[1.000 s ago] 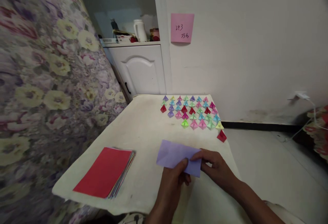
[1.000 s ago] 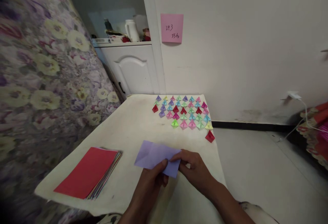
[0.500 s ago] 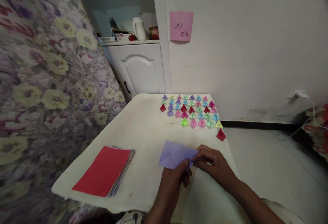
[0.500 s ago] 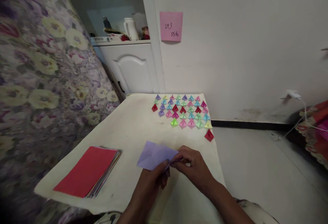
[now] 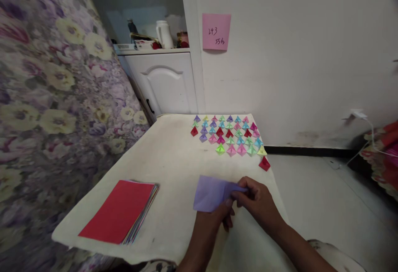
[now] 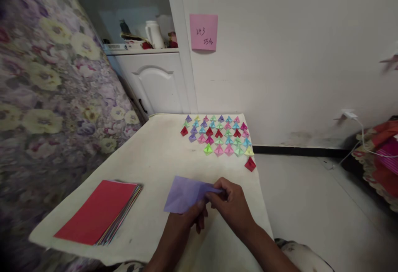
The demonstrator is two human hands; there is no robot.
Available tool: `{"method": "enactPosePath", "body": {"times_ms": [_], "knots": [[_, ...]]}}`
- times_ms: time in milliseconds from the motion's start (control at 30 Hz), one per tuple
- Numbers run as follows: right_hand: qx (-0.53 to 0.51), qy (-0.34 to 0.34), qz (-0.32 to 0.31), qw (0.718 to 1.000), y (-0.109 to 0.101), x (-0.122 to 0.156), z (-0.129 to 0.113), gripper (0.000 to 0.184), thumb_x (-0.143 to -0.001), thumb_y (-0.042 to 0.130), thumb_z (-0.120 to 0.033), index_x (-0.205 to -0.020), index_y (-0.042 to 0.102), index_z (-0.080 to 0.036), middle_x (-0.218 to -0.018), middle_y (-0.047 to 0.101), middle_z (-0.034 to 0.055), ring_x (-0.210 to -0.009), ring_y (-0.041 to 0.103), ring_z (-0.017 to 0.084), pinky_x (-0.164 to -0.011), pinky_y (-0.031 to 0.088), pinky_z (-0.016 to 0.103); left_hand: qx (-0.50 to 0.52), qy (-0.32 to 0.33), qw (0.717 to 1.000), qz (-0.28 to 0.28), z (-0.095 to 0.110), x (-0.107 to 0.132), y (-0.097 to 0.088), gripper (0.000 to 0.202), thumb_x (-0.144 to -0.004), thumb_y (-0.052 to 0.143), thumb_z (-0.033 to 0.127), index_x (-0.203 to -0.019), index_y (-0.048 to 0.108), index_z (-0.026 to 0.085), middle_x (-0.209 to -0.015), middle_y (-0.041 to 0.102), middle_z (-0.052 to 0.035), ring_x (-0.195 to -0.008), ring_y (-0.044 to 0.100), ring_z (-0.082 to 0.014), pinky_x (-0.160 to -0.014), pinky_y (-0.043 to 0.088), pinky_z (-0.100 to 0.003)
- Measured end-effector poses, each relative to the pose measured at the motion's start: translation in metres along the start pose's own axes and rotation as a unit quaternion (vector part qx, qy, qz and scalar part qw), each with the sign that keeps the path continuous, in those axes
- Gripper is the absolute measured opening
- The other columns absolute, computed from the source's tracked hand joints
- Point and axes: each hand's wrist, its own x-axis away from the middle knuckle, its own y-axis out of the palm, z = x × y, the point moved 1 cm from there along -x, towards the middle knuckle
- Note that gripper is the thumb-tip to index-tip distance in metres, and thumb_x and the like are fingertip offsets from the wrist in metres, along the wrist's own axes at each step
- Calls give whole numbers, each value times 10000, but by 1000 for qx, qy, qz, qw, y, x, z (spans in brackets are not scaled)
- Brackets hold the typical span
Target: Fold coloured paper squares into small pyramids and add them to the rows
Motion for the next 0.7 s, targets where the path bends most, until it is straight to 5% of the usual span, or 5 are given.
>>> {"method": "enactPosePath", "body": {"times_ms": [333,567,700], "knots": [[-2,20,8,1000,1,1,-3,148,-719,639,-249,-681,510,-189,-549,525,-44,-503,516,107,-481,408,207,-26,-19,999,16,-3,0,-1,293,-670,656,380,-502,579,152,-347,463,23,-329,409,-97,-337,283,-205],[-42,17,30,999,2,1,-5,305,-717,646,-231,-995,522,-219,-660,508,-61,-480,517,89,-471,434,218,-25,-32,999,22,-6,-1,-2,320,-660,656,403,-497,547,151,-395,473,31,-329,387,-78,-336,251,-201],[-53,9,29,998,0,1,-5,311,-723,646,-231,-1010,527,-223,-658,468,-71,-482,505,77,-473,424,214,-29,-36,999,15,-9,-3,-5,338,-672,637,409,-479,534,152,-367,438,37,-327,366,-76,-340,226,-205]]}}
